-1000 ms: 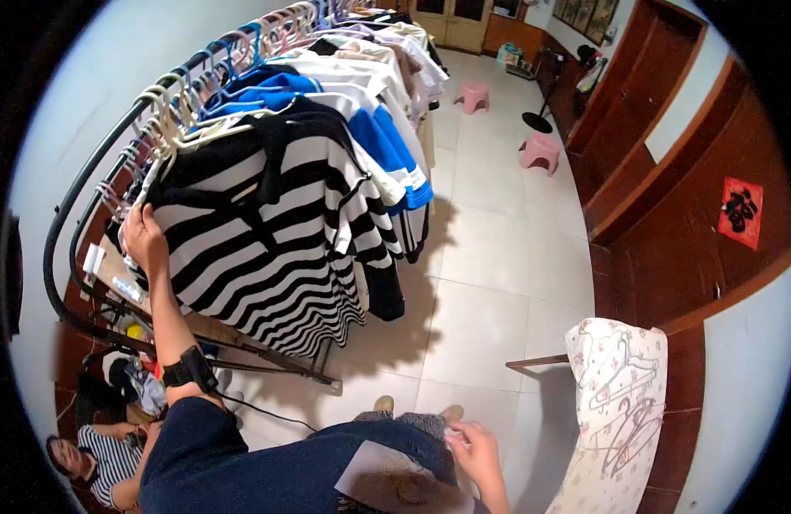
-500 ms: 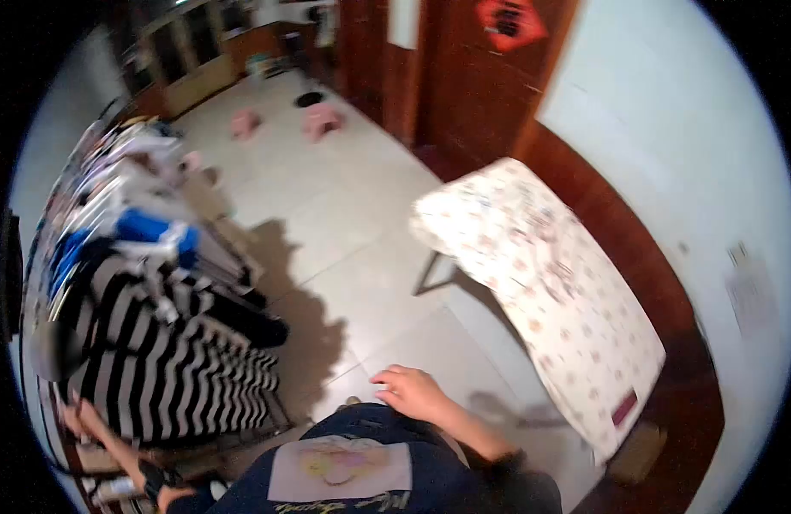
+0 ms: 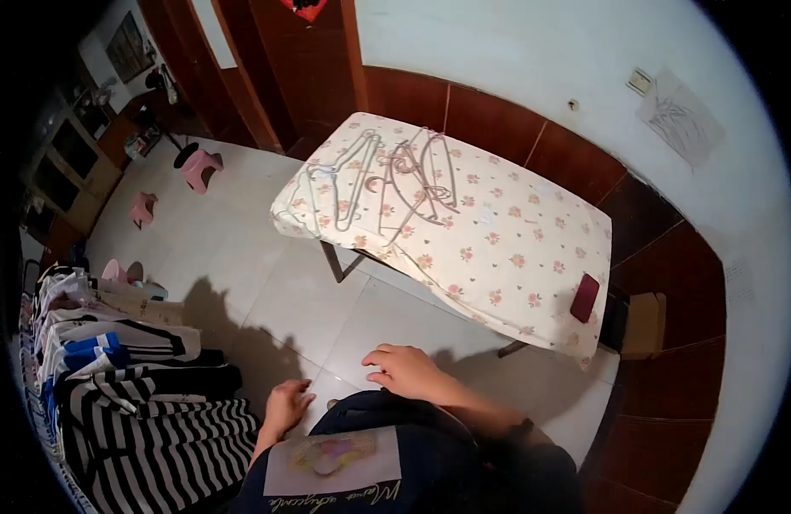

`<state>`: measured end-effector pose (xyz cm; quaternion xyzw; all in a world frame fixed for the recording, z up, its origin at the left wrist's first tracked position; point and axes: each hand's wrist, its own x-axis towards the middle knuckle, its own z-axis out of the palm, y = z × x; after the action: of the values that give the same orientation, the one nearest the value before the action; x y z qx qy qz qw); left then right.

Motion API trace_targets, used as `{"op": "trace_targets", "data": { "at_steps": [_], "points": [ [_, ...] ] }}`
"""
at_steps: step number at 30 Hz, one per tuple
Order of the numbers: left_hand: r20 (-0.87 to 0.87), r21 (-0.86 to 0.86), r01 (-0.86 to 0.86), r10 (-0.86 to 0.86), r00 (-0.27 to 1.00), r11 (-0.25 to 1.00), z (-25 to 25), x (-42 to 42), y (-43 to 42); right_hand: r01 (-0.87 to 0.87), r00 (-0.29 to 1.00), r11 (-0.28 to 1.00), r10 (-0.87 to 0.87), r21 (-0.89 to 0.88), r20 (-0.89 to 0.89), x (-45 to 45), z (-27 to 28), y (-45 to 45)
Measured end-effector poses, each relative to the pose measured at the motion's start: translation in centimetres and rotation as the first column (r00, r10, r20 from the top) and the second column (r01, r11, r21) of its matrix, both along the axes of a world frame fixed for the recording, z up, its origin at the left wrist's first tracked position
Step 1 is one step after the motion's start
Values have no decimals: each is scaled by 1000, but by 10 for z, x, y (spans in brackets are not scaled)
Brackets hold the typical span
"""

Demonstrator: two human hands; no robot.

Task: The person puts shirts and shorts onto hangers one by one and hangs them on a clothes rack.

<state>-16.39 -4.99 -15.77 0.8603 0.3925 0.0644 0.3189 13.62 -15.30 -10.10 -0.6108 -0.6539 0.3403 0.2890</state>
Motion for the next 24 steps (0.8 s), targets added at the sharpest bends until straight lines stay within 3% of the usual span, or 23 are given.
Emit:
{"op": "trace_targets", "data": {
  "at_steps": [5, 11, 21, 24],
  "points": [
    [-164, -28, 138, -141, 976, 990, 5, 43, 3, 83, 996, 996, -84, -23, -31, 49, -14, -39],
    [-187, -4, 190, -188, 964, 982, 13, 65, 30, 141, 981, 985, -152, -96, -118, 68, -28, -26],
    [-187, -63, 316, -322, 928, 947, -34, 117, 151, 117, 990, 969, -97, -218, 98, 114, -37, 70],
    [-179, -53, 305, -310, 934, 951, -37, 141, 202, 107, 987, 960, -72, -258, 141, 129, -16, 115]
  ]
}}
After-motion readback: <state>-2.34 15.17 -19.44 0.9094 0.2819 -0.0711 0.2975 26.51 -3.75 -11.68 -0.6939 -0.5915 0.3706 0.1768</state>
